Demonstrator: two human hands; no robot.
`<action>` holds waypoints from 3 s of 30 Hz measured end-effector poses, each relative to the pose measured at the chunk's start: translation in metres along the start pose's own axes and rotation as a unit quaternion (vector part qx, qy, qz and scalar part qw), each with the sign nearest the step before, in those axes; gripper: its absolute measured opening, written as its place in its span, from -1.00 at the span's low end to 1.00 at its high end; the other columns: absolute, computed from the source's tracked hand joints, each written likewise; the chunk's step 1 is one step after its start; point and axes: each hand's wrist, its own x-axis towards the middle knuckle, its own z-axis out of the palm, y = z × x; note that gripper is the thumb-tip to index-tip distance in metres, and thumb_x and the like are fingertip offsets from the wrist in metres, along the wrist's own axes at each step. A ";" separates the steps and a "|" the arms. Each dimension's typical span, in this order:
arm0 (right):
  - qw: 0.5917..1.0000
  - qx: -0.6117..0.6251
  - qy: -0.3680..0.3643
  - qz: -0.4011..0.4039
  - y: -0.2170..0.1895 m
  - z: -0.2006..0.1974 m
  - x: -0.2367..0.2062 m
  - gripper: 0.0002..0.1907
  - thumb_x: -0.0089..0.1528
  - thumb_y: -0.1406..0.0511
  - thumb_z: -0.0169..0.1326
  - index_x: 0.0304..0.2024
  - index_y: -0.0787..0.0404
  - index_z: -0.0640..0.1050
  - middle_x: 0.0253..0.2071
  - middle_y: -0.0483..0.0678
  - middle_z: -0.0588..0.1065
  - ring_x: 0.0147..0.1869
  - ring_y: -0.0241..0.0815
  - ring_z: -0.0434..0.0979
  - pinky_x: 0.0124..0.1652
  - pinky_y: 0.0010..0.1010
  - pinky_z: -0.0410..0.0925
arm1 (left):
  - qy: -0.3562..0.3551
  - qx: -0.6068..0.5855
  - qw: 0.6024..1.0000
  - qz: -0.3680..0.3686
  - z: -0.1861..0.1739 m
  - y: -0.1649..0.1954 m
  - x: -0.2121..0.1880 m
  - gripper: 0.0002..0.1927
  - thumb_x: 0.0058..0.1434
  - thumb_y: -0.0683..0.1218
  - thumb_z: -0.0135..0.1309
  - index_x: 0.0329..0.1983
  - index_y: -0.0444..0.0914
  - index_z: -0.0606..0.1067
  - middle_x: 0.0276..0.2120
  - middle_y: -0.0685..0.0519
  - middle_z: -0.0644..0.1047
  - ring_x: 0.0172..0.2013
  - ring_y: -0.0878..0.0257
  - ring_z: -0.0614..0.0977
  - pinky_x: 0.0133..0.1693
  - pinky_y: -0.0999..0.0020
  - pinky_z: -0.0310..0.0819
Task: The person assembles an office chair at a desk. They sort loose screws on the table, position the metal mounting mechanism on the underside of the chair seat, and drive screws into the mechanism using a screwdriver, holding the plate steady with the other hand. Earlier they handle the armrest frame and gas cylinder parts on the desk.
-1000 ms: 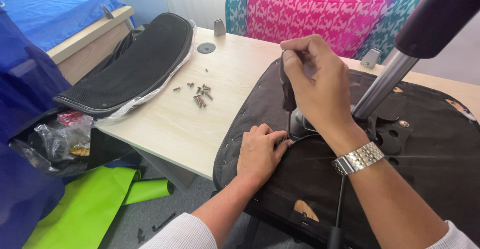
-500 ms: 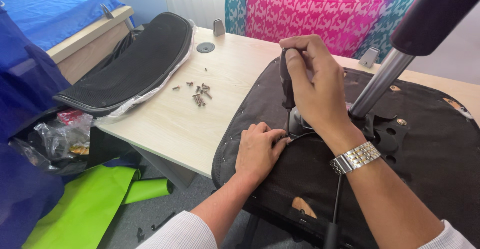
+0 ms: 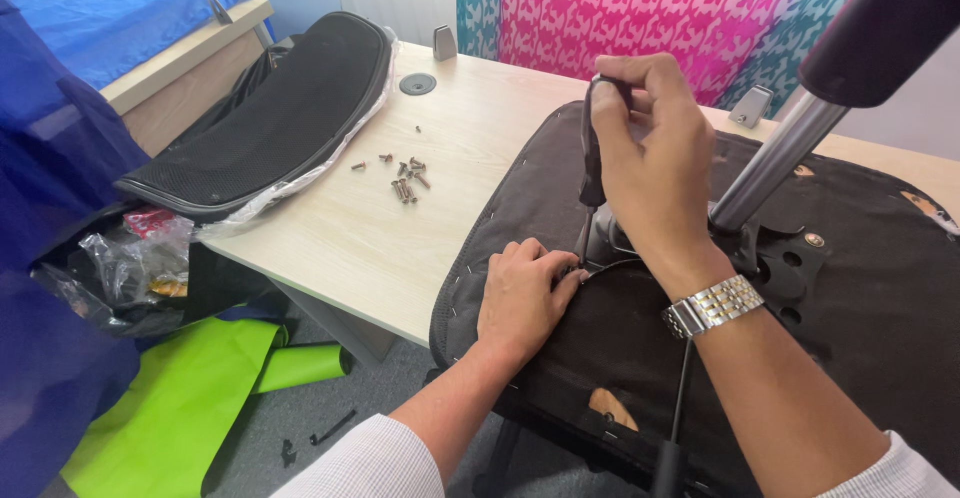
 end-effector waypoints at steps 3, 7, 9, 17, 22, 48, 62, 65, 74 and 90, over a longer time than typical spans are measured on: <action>0.994 -0.071 0.017 -0.084 0.004 0.000 -0.001 -0.76 0.36 0.26 0.32 -0.07 0.28 0.57 -0.09 -0.01 0.45 -0.10 -0.21 0.59 -0.11 -0.42 0.50 | 0.019 0.016 1.000 0.016 -0.001 0.000 0.000 -0.81 0.16 0.05 0.25 -0.25 -0.10 0.70 -0.38 0.10 0.53 -0.21 0.15 0.51 -0.07 0.19 0.28; 0.995 -0.080 0.012 -0.061 0.002 0.003 -0.002 -0.79 0.33 0.27 0.32 -0.11 0.27 0.61 -0.16 -0.03 0.47 -0.17 -0.23 0.57 -0.14 -0.41 0.47 | 0.006 0.015 1.000 -0.009 -0.001 0.001 -0.001 -0.83 0.12 0.04 0.27 -0.27 -0.06 0.71 -0.39 0.12 0.54 -0.20 0.17 0.50 -0.11 0.21 0.26; 0.996 -0.069 0.007 -0.063 -0.001 0.006 -0.002 -0.84 0.37 0.31 0.26 -0.09 0.27 0.60 -0.17 -0.03 0.50 -0.16 -0.23 0.58 -0.12 -0.39 0.46 | 0.021 0.007 1.000 -0.001 -0.001 0.000 -0.001 -0.83 0.12 0.04 0.27 -0.27 -0.07 0.71 -0.38 0.12 0.54 -0.20 0.17 0.50 -0.10 0.22 0.27; 0.983 -0.110 0.037 -0.145 -0.008 0.010 -0.003 -0.93 0.38 0.42 0.17 -0.09 0.24 0.61 -0.09 -0.04 0.58 -0.03 -0.09 0.55 -0.03 -0.31 0.46 | 0.013 0.007 1.000 -0.010 -0.001 0.000 -0.002 -0.82 0.13 0.05 0.28 -0.25 -0.06 0.72 -0.41 0.12 0.52 -0.23 0.17 0.50 -0.10 0.23 0.30; 0.993 -0.094 0.013 -0.074 -0.003 0.005 -0.002 -0.82 0.31 0.30 0.30 -0.12 0.25 0.61 -0.11 0.09 0.48 -0.15 -0.18 0.57 -0.13 -0.38 0.48 | 0.014 0.010 1.000 -0.007 0.000 -0.001 -0.001 -0.80 0.13 0.06 0.28 -0.24 -0.08 0.71 -0.40 0.10 0.52 -0.24 0.16 0.50 -0.14 0.23 0.32; 0.988 -0.072 -0.023 -0.135 -0.016 -0.001 -0.008 -0.83 0.33 0.28 0.28 -0.11 0.22 0.64 -0.11 0.03 0.46 -0.13 -0.21 0.53 -0.17 -0.40 0.44 | 0.013 0.026 0.999 0.018 0.002 -0.003 -0.003 -0.81 0.19 0.05 0.23 -0.25 -0.10 0.69 -0.37 0.07 0.50 -0.24 0.13 0.50 -0.12 0.21 0.33; 0.986 -0.062 -0.009 -0.156 -0.013 -0.003 -0.006 -0.77 0.31 0.26 0.26 -0.10 0.27 0.58 -0.10 0.10 0.44 -0.09 -0.17 0.54 -0.11 -0.35 0.49 | 0.017 0.025 1.000 0.010 0.002 -0.002 -0.003 -0.80 0.18 0.07 0.24 -0.25 -0.09 0.70 -0.38 0.08 0.49 -0.25 0.13 0.50 -0.14 0.21 0.32; 0.995 -0.047 -0.052 -0.069 -0.009 -0.003 -0.004 -0.81 0.37 0.27 0.21 0.00 0.21 0.63 -0.09 0.01 0.49 -0.05 -0.21 0.60 -0.03 -0.34 0.54 | 0.025 0.022 0.999 0.012 0.003 -0.003 -0.002 -0.81 0.17 0.08 0.24 -0.27 -0.09 0.70 -0.39 0.08 0.49 -0.24 0.13 0.50 -0.14 0.21 0.32; 0.995 -0.035 -0.054 -0.077 -0.011 0.002 -0.004 -0.84 0.38 0.28 0.21 -0.05 0.23 0.62 -0.02 -0.02 0.48 -0.04 -0.20 0.62 0.00 -0.32 0.51 | 0.022 0.036 0.999 0.016 0.003 -0.002 -0.004 -0.80 0.17 0.08 0.23 -0.25 -0.09 0.70 -0.39 0.08 0.49 -0.26 0.13 0.49 -0.15 0.21 0.32; 0.996 -0.038 -0.049 -0.062 -0.010 0.005 -0.005 -0.81 0.33 0.27 0.25 -0.08 0.23 0.59 -0.06 -0.01 0.52 -0.07 -0.22 0.62 -0.09 -0.41 0.53 | 0.034 -0.002 0.999 0.016 0.004 -0.001 -0.003 -0.84 0.16 0.02 0.24 -0.26 -0.10 0.69 -0.38 0.08 0.52 -0.24 0.12 0.51 -0.15 0.19 0.33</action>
